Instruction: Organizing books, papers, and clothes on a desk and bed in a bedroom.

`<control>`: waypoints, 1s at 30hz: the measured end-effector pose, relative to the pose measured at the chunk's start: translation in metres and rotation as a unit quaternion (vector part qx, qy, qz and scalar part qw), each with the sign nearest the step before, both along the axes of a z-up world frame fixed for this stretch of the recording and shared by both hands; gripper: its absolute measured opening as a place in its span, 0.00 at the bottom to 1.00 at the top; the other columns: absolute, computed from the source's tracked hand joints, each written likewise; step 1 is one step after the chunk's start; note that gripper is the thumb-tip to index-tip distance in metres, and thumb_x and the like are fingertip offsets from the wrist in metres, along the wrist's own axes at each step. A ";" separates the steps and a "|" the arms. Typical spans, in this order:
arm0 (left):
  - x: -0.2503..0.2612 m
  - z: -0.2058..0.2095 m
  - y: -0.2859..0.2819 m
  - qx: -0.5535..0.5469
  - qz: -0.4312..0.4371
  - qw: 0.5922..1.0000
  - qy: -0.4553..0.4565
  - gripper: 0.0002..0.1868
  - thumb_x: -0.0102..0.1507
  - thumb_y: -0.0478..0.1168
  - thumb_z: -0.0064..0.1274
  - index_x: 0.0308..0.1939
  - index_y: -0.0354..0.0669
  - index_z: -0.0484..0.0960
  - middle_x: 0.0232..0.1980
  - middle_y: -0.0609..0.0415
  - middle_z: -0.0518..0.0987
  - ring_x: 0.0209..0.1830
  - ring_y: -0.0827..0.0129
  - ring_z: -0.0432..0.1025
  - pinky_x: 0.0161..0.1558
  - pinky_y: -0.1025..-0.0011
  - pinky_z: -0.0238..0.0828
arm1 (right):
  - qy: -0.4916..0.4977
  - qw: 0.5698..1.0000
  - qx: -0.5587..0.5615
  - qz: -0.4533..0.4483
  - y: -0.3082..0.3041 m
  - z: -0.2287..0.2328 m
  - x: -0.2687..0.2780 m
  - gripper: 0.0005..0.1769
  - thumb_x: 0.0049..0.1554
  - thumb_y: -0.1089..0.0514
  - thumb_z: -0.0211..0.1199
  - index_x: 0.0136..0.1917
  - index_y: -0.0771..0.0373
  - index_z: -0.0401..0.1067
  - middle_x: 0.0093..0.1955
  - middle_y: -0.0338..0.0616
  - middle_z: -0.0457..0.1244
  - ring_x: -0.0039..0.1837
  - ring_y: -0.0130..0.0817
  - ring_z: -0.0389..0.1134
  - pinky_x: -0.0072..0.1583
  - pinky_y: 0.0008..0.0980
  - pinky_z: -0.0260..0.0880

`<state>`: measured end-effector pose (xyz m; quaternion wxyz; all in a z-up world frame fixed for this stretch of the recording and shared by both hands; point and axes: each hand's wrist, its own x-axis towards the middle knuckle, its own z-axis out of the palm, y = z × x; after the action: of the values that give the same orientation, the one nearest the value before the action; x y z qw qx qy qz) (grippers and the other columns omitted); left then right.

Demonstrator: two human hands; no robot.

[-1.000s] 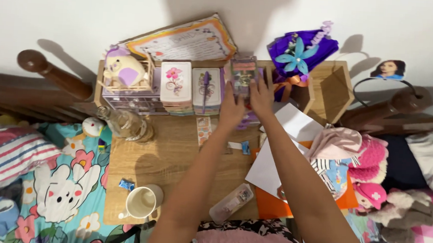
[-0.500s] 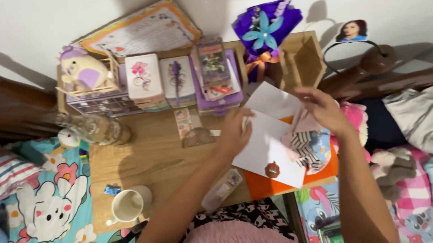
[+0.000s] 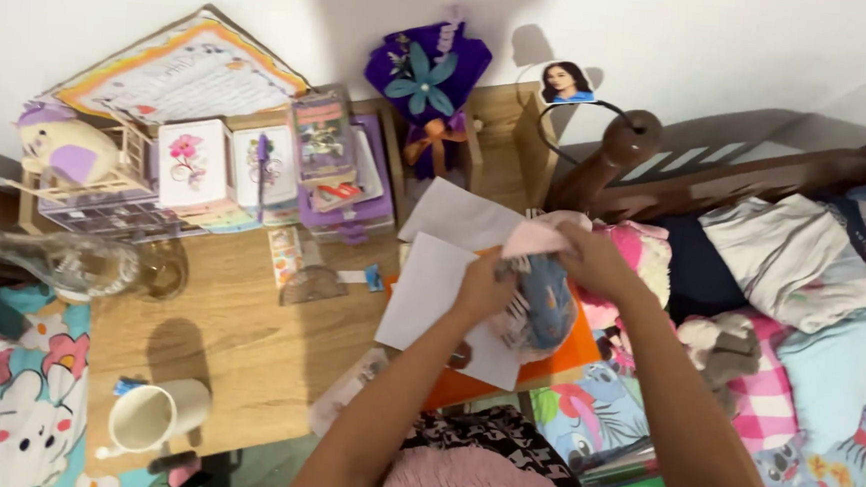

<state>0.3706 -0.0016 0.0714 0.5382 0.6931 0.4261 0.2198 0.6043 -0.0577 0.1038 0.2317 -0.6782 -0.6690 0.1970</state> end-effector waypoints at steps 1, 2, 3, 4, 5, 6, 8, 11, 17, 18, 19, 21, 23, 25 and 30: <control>0.004 -0.020 0.008 0.000 0.004 1.000 0.000 0.36 0.56 0.45 0.62 0.66 0.37 0.70 0.53 0.36 0.80 0.52 0.47 0.77 0.55 0.60 0.72 | 0.000 1.000 0.000 0.004 0.003 0.011 0.008 0.25 0.53 0.62 0.68 0.64 0.62 0.70 0.54 0.59 0.68 0.58 0.59 0.69 0.57 0.48 0.69; 0.006 -0.040 0.015 0.064 0.048 0.995 -0.063 0.25 0.61 0.40 0.57 0.60 0.36 0.72 0.51 0.37 0.80 0.50 0.50 0.75 0.51 0.62 0.72 | -0.007 0.999 0.053 -0.003 0.006 0.021 0.016 0.22 0.53 0.61 0.68 0.62 0.64 0.71 0.53 0.57 0.68 0.55 0.55 0.70 0.55 0.45 0.70; 0.007 -0.059 0.026 0.131 0.093 0.979 -0.127 0.13 0.66 0.34 0.52 0.54 0.35 0.73 0.48 0.38 0.79 0.47 0.52 0.73 0.47 0.64 0.71 | -0.014 0.994 0.108 -0.008 0.012 0.032 0.022 0.19 0.54 0.61 0.68 0.59 0.65 0.73 0.52 0.55 0.69 0.52 0.52 0.71 0.53 0.41 0.70; 0.005 -0.050 0.035 0.133 0.100 0.978 -0.126 0.13 0.66 0.34 0.52 0.54 0.35 0.73 0.48 0.38 0.79 0.47 0.52 0.73 0.47 0.64 0.71 | -0.013 0.994 0.110 0.000 0.014 0.050 0.023 0.19 0.54 0.61 0.68 0.59 0.65 0.73 0.52 0.55 0.69 0.52 0.52 0.71 0.53 0.41 0.70; 0.001 -0.043 0.043 0.123 0.109 0.971 -0.171 0.12 0.67 0.32 0.48 0.54 0.36 0.73 0.48 0.42 0.79 0.48 0.57 0.73 0.50 0.66 0.70 | 0.045 0.997 0.054 -0.028 0.014 0.067 0.023 0.16 0.55 0.58 0.68 0.56 0.64 0.75 0.48 0.52 0.70 0.49 0.46 0.71 0.51 0.38 0.71; -0.004 -0.035 0.050 0.113 0.117 0.962 -0.217 0.11 0.67 0.31 0.44 0.54 0.37 0.73 0.47 0.45 0.79 0.49 0.63 0.72 0.53 0.67 0.69 | 0.102 0.993 -0.004 -0.055 0.015 0.084 0.022 0.13 0.57 0.56 0.69 0.54 0.63 0.77 0.44 0.48 0.71 0.46 0.39 0.71 0.50 0.35 0.71; -0.010 -0.016 0.056 0.024 0.127 0.958 -0.258 0.11 0.69 0.32 0.45 0.55 0.37 0.74 0.45 0.48 0.76 0.47 0.66 0.69 0.51 0.68 0.67 | 0.100 0.994 -0.037 -0.025 0.016 0.103 0.017 0.16 0.52 0.54 0.73 0.51 0.64 0.78 0.44 0.47 0.71 0.45 0.33 0.70 0.49 0.33 0.71; -0.025 0.030 0.056 -0.051 0.114 0.952 -0.281 0.12 0.69 0.33 0.46 0.55 0.36 0.75 0.44 0.51 0.74 0.44 0.69 0.66 0.47 0.68 0.65 | 0.057 0.996 -0.018 0.065 0.019 0.106 0.025 0.16 0.51 0.54 0.75 0.51 0.63 0.80 0.46 0.45 0.69 0.45 0.27 0.68 0.48 0.30 0.69; -0.064 0.080 0.043 0.196 0.039 0.979 -0.036 0.20 0.54 0.36 0.64 0.50 0.40 0.80 0.42 0.48 0.80 0.43 0.63 0.74 0.48 0.66 0.71 | 0.264 0.961 -0.082 -0.026 0.029 0.107 0.048 0.15 0.64 0.59 0.58 0.64 0.58 0.67 0.51 0.31 0.63 0.44 0.25 0.61 0.46 0.27 0.63; -0.071 0.068 0.045 0.249 0.016 0.967 0.047 0.18 0.54 0.35 0.61 0.50 0.44 0.84 0.43 0.46 0.80 0.44 0.59 0.74 0.49 0.64 0.71 | 0.327 0.944 -0.015 0.039 0.032 0.103 0.051 0.08 0.68 0.61 0.56 0.60 0.65 0.70 0.48 0.35 0.61 0.49 0.21 0.59 0.50 0.23 0.60; -0.076 0.064 0.043 0.248 0.023 0.967 0.049 0.18 0.54 0.35 0.61 0.50 0.44 0.84 0.43 0.46 0.80 0.44 0.59 0.74 0.49 0.64 0.71 | 0.328 0.944 -0.019 0.046 0.034 0.107 0.048 0.08 0.68 0.61 0.56 0.60 0.65 0.70 0.48 0.35 0.61 0.49 0.21 0.59 0.50 0.23 0.60; -0.089 0.055 0.039 0.241 0.079 0.967 0.022 0.14 0.58 0.33 0.57 0.49 0.44 0.84 0.48 0.45 0.82 0.47 0.57 0.79 0.50 0.65 0.72 | 0.317 0.944 0.084 0.027 0.039 0.115 0.038 0.06 0.71 0.61 0.54 0.59 0.63 0.69 0.51 0.32 0.62 0.53 0.18 0.61 0.54 0.21 0.62; -0.100 0.059 0.032 0.173 0.094 0.980 -0.012 0.14 0.60 0.33 0.56 0.49 0.42 0.81 0.45 0.46 0.82 0.44 0.60 0.77 0.49 0.67 0.72 | 0.307 0.949 0.075 -0.002 0.039 0.131 0.030 0.06 0.73 0.59 0.55 0.55 0.64 0.68 0.46 0.33 0.61 0.47 0.20 0.60 0.49 0.24 0.61; -0.110 0.061 0.025 0.103 0.109 0.988 -0.047 0.13 0.61 0.34 0.56 0.50 0.40 0.79 0.42 0.46 0.82 0.41 0.64 0.76 0.48 0.68 0.72 | 0.296 0.952 0.064 -0.031 0.034 0.160 0.013 0.10 0.75 0.57 0.57 0.51 0.65 0.68 0.40 0.34 0.59 0.41 0.21 0.59 0.45 0.27 0.60; -0.140 0.087 0.013 0.182 0.202 0.926 -0.262 0.16 0.64 0.30 0.43 0.55 0.38 0.76 0.45 0.50 0.81 0.48 0.75 0.73 0.51 0.73 0.71 | 0.137 0.983 -0.008 0.118 0.018 0.216 -0.012 0.26 0.45 0.66 0.70 0.58 0.66 0.74 0.47 0.32 0.69 0.48 0.23 0.68 0.49 0.26 0.69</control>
<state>0.2302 0.0118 0.1580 0.4398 0.5957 0.3536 0.5716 0.5919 -0.0396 0.3197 0.2909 -0.5625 -0.7048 0.3197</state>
